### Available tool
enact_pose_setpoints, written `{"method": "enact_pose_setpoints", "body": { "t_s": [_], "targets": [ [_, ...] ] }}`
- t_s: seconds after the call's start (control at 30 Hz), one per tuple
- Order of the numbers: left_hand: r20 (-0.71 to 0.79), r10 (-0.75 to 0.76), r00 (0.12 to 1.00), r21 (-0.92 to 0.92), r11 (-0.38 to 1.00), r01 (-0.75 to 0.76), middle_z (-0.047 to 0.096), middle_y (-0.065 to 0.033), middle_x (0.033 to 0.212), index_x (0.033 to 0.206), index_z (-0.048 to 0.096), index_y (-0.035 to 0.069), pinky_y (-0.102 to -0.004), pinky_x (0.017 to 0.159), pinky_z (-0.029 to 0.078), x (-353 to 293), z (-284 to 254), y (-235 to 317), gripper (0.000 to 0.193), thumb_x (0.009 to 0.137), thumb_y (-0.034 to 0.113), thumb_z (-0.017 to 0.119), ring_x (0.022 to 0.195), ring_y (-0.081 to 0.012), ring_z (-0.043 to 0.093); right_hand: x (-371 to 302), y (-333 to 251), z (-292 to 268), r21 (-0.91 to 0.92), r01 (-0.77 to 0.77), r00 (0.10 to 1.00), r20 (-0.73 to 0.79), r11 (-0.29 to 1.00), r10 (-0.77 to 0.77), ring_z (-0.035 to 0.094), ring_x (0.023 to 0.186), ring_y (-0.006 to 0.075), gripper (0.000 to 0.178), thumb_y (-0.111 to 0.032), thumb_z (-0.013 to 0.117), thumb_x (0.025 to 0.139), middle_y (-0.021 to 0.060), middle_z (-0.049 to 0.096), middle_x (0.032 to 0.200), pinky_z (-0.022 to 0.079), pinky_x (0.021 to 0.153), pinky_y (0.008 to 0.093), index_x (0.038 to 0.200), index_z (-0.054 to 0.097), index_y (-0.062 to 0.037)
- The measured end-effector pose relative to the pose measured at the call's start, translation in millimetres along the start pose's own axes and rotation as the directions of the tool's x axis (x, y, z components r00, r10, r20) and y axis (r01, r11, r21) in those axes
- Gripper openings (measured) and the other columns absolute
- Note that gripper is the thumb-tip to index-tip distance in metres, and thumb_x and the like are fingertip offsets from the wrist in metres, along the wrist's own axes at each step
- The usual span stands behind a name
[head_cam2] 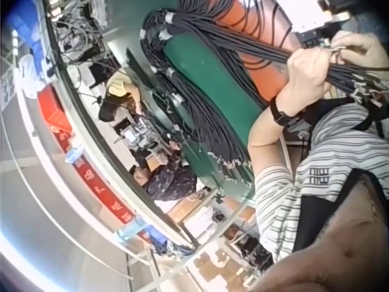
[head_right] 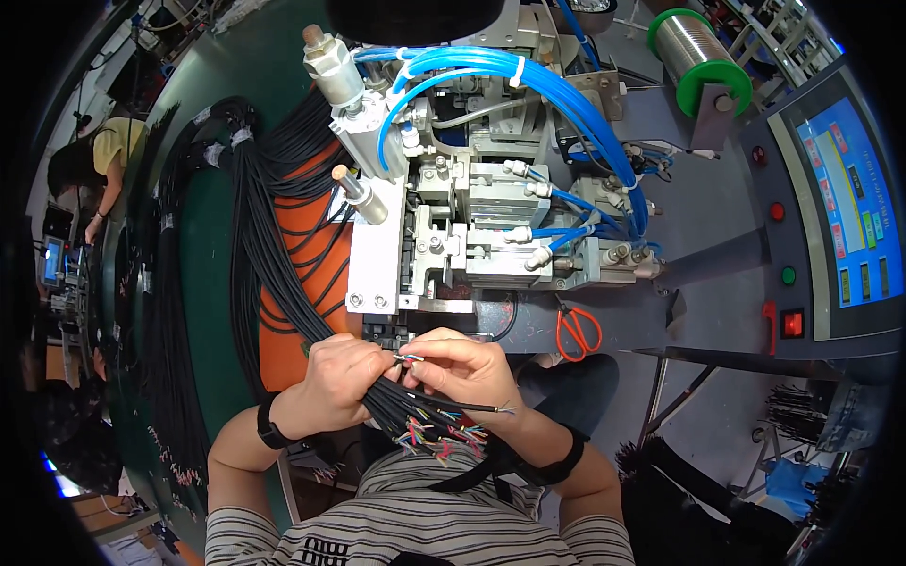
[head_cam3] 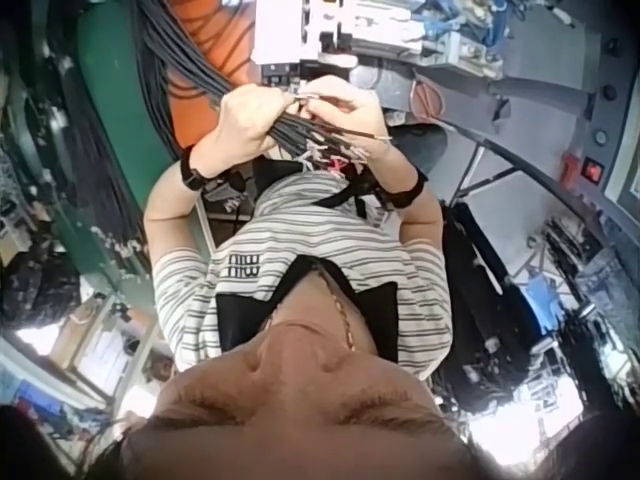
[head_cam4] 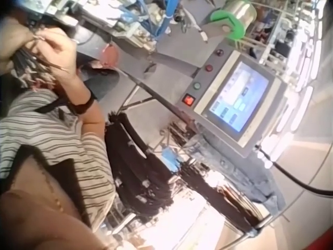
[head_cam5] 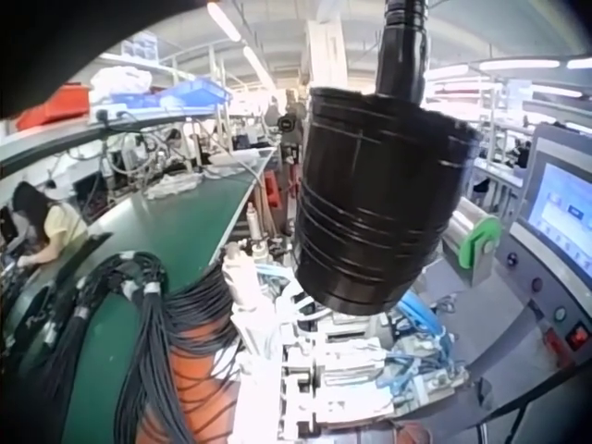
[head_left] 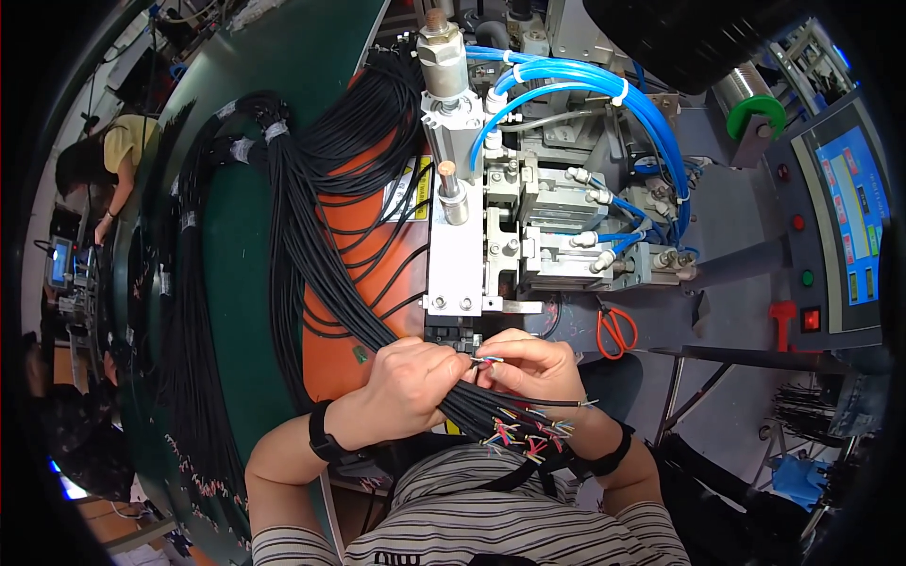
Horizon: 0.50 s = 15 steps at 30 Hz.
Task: The person operates a control panel, inserts wires into a machine by hand, and then gathers the processed cables into a bundle.
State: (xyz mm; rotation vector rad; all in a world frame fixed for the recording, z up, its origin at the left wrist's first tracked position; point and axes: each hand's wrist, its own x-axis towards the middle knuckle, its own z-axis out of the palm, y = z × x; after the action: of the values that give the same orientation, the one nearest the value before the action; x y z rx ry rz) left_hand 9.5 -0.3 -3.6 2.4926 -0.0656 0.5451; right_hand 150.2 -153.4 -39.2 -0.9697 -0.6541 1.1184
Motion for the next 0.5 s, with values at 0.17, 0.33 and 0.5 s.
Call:
{"method": "enact_pose_setpoints", "body": {
  "t_s": [0.17, 0.33, 0.5],
  "targets": [
    [0.026, 0.020, 0.999, -0.062, 0.998, -0.019, 0.061, -0.0064, 0.072, 0.091, 0.061, 0.003, -0.0349, 0.055, 0.046, 1.5, -2.6, -6.0, 0.025, 0.073, 0.014, 0.073, 0.062, -0.0252, 0.062, 2.8, 1.7, -1.0, -0.023, 0.057, 0.998, 0.008, 0.998, -0.056, 0.066, 0.083, 0.0128, 0.019, 0.005, 0.061, 0.093, 0.0111, 0.063, 0.106, 0.053, 0.069, 0.0215, 0.109, 0.068, 0.0047],
    [0.045, -0.004, 0.999, -0.068, 0.998, 0.007, 0.061, -0.0061, 0.070, 0.088, 0.060, 0.004, -0.0349, 0.054, 0.046, 4.3, -4.4, -3.0, 0.021, 0.075, 0.013, 0.073, 0.060, -0.0253, 0.062, 3.2, -3.7, 0.9, -0.320, 0.202, 0.978, 0.021, 0.926, -0.206, 0.065, 0.079, 0.0115, 0.018, 0.005, 0.060, 0.093, 0.0106, 0.064, 0.105, 0.053, 0.067, 0.0208, 0.108, 0.069, 0.0044],
    [0.036, -0.030, 0.999, -0.033, 0.999, 0.031, 0.061, -0.0057, 0.068, 0.083, 0.059, 0.005, -0.0351, 0.053, 0.045, 3.7, -2.1, -1.6, 0.017, 0.077, 0.013, 0.072, 0.058, -0.0246, 0.061, 3.9, -4.2, 3.9, -0.228, 0.128, 0.989, -0.050, 0.965, -0.143, 0.063, 0.074, 0.0086, 0.016, 0.004, 0.060, 0.093, 0.0097, 0.064, 0.103, 0.052, 0.062, 0.0196, 0.106, 0.069, 0.0051]
  ]
}}
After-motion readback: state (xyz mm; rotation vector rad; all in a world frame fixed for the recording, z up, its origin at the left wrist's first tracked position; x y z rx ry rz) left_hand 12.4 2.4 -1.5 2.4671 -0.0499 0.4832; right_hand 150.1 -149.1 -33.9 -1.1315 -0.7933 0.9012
